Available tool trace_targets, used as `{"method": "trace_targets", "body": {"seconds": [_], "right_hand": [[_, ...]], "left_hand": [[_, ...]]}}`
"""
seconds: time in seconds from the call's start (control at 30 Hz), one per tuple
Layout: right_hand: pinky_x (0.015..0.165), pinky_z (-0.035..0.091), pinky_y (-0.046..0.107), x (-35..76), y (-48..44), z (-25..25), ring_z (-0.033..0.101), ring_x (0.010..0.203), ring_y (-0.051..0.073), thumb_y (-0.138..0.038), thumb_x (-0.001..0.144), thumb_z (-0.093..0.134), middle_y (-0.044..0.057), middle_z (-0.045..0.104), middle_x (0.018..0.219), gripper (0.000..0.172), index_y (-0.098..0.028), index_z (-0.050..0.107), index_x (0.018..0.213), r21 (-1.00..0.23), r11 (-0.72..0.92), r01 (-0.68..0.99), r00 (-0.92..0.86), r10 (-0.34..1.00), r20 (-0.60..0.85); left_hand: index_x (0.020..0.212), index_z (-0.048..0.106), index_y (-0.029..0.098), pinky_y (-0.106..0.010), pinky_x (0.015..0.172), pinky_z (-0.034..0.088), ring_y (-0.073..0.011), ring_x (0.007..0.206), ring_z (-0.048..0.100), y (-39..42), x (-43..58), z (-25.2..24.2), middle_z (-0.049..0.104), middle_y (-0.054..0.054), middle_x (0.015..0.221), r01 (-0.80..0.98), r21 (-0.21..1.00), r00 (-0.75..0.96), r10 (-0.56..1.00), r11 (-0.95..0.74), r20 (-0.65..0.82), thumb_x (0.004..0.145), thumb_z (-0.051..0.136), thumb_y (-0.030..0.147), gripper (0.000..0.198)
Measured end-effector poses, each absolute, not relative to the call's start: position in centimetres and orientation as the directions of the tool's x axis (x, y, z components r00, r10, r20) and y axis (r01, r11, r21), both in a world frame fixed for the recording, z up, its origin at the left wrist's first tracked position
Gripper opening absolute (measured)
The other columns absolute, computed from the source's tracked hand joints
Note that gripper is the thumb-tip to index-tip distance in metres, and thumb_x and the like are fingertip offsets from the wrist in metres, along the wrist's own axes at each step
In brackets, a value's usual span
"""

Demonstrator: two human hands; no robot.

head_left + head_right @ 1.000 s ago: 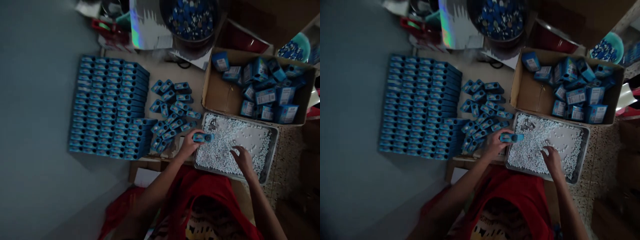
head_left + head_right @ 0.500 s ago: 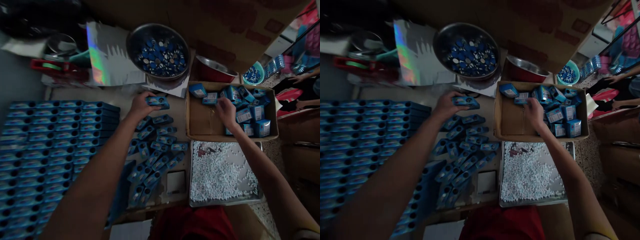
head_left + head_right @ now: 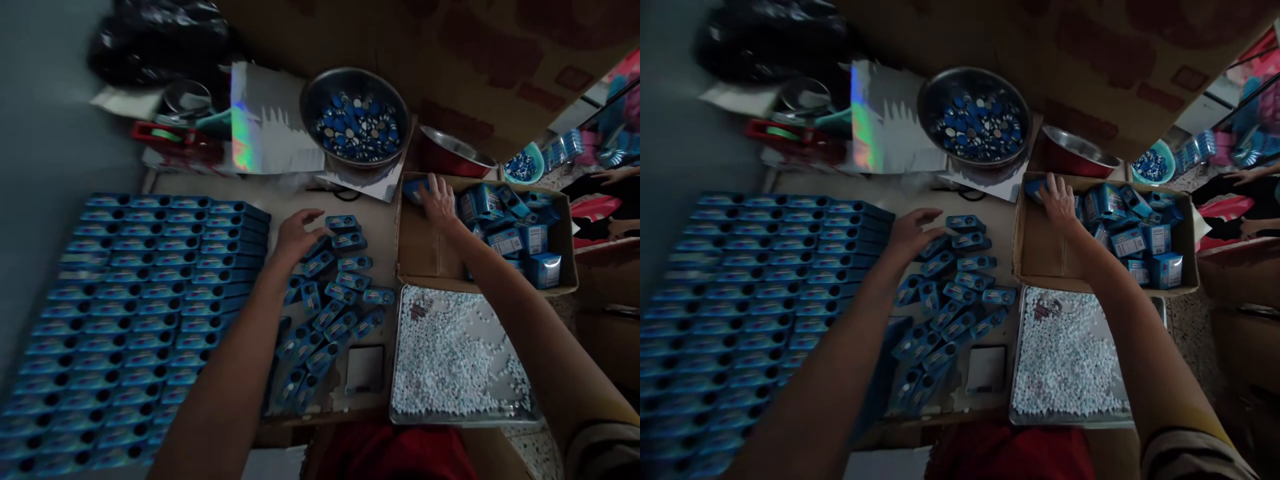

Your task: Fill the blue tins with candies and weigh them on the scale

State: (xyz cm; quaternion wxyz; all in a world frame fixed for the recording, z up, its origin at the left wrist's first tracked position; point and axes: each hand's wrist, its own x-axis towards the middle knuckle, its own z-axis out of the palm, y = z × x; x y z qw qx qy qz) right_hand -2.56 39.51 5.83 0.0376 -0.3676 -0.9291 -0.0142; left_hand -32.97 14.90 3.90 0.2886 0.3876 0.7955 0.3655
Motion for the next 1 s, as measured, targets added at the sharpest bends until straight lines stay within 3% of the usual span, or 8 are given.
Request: {"method": "trace_targets", "body": {"seconds": [0.17, 0.3, 0.43, 0.57, 0.73, 0.8, 0.9, 1.0], "right_hand": [[0.107, 0.045, 0.054, -2.5, 38.8, 5.9, 0.053, 0.131, 0.037, -0.023, 0.108, 0.045, 0.019, 0.056, 0.155, 0.032, -0.021, 0.073, 0.124, -0.086, 0.744, 0.663, -0.747, 0.665, -0.001], [0.106, 0.051, 0.048, -1.6, 39.4, 8.5, 0.058, 0.123, 0.031, -0.021, 0.098, 0.065, 0.015, 0.066, 0.129, 0.014, -0.02, 0.072, 0.111, -0.506, 0.448, 0.737, -0.438, 0.887, 0.146], [0.082, 0.062, 0.032, 4.5, 34.4, 13.1, 0.068, 0.094, 0.017, -0.034, 0.098, 0.068, 0.003, 0.071, 0.108, 0.021, -0.026, 0.068, 0.117, -0.983, -0.127, 0.132, -0.144, 0.979, -0.146], [0.077, 0.066, 0.024, 11.7, 22.2, 15.7, 0.073, 0.09, 0.012, -0.025, 0.09, 0.08, 0.0, 0.076, 0.109, 0.021, -0.024, 0.069, 0.108, -0.699, -0.632, -0.335, -0.379, 0.77, -0.514], [0.072, 0.066, 0.02, 17.2, 8.0, 13.2, 0.073, 0.078, 0.011, -0.017, 0.092, 0.079, -0.001, 0.078, 0.093, 0.017, -0.022, 0.068, 0.104, -0.27, -0.883, -0.383, -0.414, 0.426, -0.804], [0.07, 0.065, 0.021, 18.5, 3.9, 11.2, 0.072, 0.075, 0.011, -0.029, 0.097, 0.075, 0.001, 0.077, 0.09, 0.012, -0.02, 0.069, 0.103, -0.257, -0.949, -0.184, -0.425, 0.313, -0.849], [0.067, 0.064, 0.03, 20.7, -0.1, 8.1, 0.07, 0.071, 0.017, -0.051, 0.101, 0.064, 0.005, 0.072, 0.083, 0.034, -0.018, 0.071, 0.096, -0.378, -0.908, 0.181, -0.396, 0.285, -0.873], [0.091, 0.064, 0.042, 24.3, -1.0, 4.9, 0.072, 0.101, 0.026, -0.052, 0.097, 0.069, 0.01, 0.073, 0.1, 0.032, -0.02, 0.075, 0.098, -0.532, -0.78, 0.33, -0.248, 0.472, -0.846]], "left_hand": [[0.122, 0.075, 0.023, -0.052, 0.116, 0.054, -0.0322, 0.125, 0.071, 7.2, -27.8, 7.3, 0.077, -0.01, 0.129, 0.535, 0.771, -0.582, 0.812, 0.345, 0.041, 0.087, 0.074, 0.04, 0.039], [0.115, 0.077, 0.026, -0.047, 0.113, 0.057, -0.0295, 0.121, 0.073, 1.4, -21.8, 9.7, 0.079, -0.007, 0.123, 0.614, 0.747, -0.561, 0.807, 0.256, 0.184, 0.096, 0.071, 0.042, 0.026], [0.116, 0.078, 0.027, -0.04, 0.101, 0.062, -0.0249, 0.108, 0.077, -1.8, -15.7, 10.4, 0.081, -0.005, 0.115, 0.578, 0.788, -0.522, 0.838, 0.213, 0.157, 0.1, 0.07, 0.037, 0.021], [0.122, 0.075, 0.026, -0.041, 0.101, 0.062, -0.025, 0.108, 0.078, -1.7, -9.9, 10.0, 0.082, -0.006, 0.115, 0.38, 0.902, -0.544, 0.838, 0.206, 0.038, 0.099, 0.072, 0.038, 0.026], [0.156, 0.053, 0.027, -0.048, 0.123, 0.05, -0.032, 0.147, 0.06, -0.5, -4.6, 10.1, 0.063, -0.014, 0.156, 0.105, 0.984, -0.288, 0.951, 0.147, -0.111, 0.081, 0.091, 0.049, 0.087], [0.154, 0.055, 0.025, -0.048, 0.125, 0.048, -0.0347, 0.151, 0.056, -1.3, -3.4, 9.7, 0.058, -0.016, 0.161, 0.014, 0.986, -0.119, 0.98, 0.163, -0.161, 0.075, 0.095, 0.051, 0.092], [0.126, 0.074, 0.02, -0.044, 0.109, 0.059, -0.0328, 0.124, 0.074, -4.3, -1.8, 7.9, 0.076, -0.016, 0.134, -0.091, 0.952, 0.218, 0.939, 0.291, -0.266, 0.081, 0.09, 0.052, 0.057], [0.109, 0.075, 0.019, -0.042, 0.096, 0.063, -0.0292, 0.104, 0.078, -7.2, 0.3, 4.7, 0.08, -0.012, 0.112, -0.136, 0.908, 0.097, 0.918, 0.395, -0.385, 0.075, 0.092, 0.053, 0.051]]}}
